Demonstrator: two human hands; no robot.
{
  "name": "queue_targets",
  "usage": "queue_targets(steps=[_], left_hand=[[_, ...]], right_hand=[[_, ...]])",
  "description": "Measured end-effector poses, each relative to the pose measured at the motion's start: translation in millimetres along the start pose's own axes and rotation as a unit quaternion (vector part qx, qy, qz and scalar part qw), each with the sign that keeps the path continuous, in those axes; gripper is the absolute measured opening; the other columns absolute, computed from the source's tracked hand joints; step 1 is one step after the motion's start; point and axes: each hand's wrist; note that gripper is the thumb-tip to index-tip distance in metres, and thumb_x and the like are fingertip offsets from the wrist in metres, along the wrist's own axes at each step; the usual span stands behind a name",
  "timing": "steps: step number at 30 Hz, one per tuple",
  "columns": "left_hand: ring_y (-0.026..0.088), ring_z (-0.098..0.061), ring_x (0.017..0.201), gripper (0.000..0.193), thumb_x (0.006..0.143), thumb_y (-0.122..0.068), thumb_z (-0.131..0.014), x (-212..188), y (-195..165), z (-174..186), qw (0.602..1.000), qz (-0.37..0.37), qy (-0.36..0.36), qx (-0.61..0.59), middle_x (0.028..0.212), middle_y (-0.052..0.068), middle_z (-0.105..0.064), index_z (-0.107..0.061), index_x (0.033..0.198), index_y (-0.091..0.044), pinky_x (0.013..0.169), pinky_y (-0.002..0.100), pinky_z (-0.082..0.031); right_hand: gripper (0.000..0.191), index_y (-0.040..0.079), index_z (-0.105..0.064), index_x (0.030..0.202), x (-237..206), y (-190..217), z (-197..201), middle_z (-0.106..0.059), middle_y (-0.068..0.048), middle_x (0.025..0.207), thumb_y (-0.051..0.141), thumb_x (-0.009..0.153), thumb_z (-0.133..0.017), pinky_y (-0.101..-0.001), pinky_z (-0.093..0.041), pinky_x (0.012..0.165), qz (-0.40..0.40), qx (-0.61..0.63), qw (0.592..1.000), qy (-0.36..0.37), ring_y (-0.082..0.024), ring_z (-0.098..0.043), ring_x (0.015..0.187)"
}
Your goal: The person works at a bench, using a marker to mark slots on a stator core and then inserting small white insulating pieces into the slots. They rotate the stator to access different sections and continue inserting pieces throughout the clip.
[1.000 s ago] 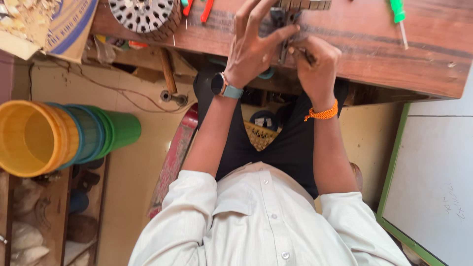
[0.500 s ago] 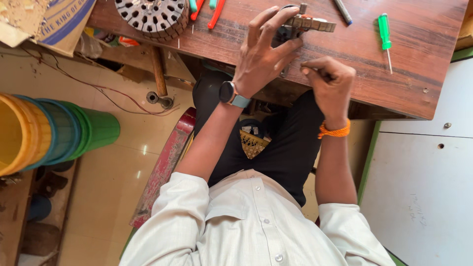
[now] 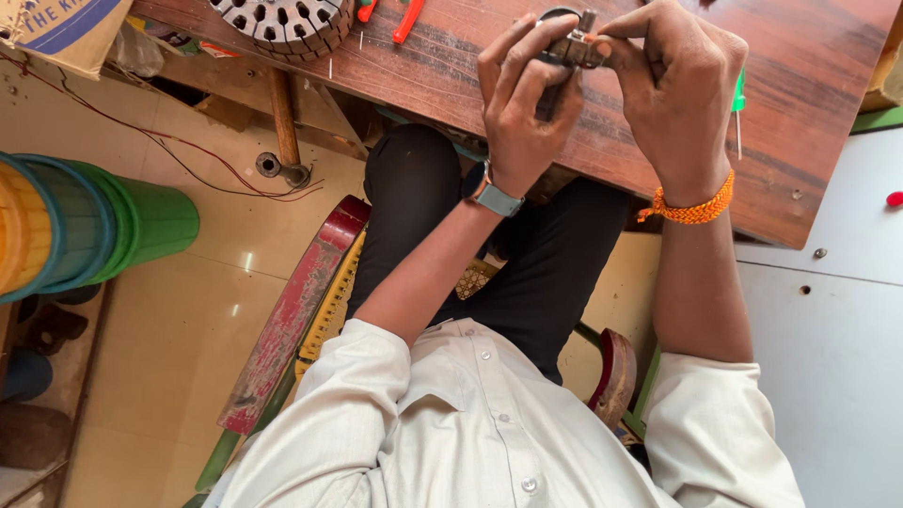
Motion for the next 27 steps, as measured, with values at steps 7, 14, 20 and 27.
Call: queue_targets(steps=[7, 14, 20, 27], left_hand=[[0.034, -0.047, 0.135, 0.021, 0.087, -0.008, -0.080, -7.4, -2.1, -8.7, 0.996, 0.082, 0.011, -0.034, 0.140, 0.010, -0.049, -0.059, 0.085, -0.007, 0.105, 0.035, -0.054], [0.022, -0.049, 0.134, 0.021, 0.091, -0.009, -0.081, -3.7, -9.2, 12.6, 0.996, 0.027, 0.057, 0.064, 0.142, 0.000, -0.053, -0.062, 0.098, -0.012, 0.109, 0.038, -0.046], [0.023, -0.054, 0.127, 0.037, 0.091, -0.025, -0.084, 33.0, 8.9, 38.7, 0.971, -0.152, 0.181, 0.046, 0.138, 0.000, -0.059, -0.065, 0.121, -0.016, 0.102, 0.042, -0.041], [0.018, -0.062, 0.116, 0.044, 0.095, -0.023, -0.085, 64.7, 28.9, 43.6, 0.935, -0.192, 0.298, -0.001, 0.130, -0.003, -0.067, -0.064, 0.133, -0.017, 0.100, 0.037, -0.046]], right_hand=[[0.007, -0.007, -0.072, 0.096, 17.8, -25.7, -2.3, -0.060, -0.008, 0.071, -0.011, 0.099, -0.076, -0.0266, -0.037, 0.055, 0.005, 0.015, 0.998, 0.057, -0.010, -0.052, 0.061], [0.002, -0.008, -0.075, 0.101, 21.1, -55.9, -10.9, -0.066, -0.005, 0.080, -0.009, 0.102, -0.074, -0.0208, -0.040, 0.053, -0.054, 0.053, 0.993, 0.092, -0.004, -0.055, 0.065], [0.006, -0.003, -0.076, 0.101, 16.0, -48.5, 5.3, -0.059, -0.003, 0.069, 0.003, 0.102, -0.078, -0.0240, -0.029, 0.050, -0.179, 0.054, 0.980, 0.073, -0.005, -0.045, 0.058], [0.012, -0.002, -0.074, 0.108, -15.3, -18.6, 28.7, -0.066, 0.002, 0.080, 0.009, 0.109, -0.079, -0.0183, -0.033, 0.050, -0.231, 0.178, 0.955, 0.056, 0.000, -0.052, 0.062]])
Point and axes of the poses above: each hand's wrist, its own x-axis towards the middle knuckle, its own z-axis out of the back of the hand, y = z × x
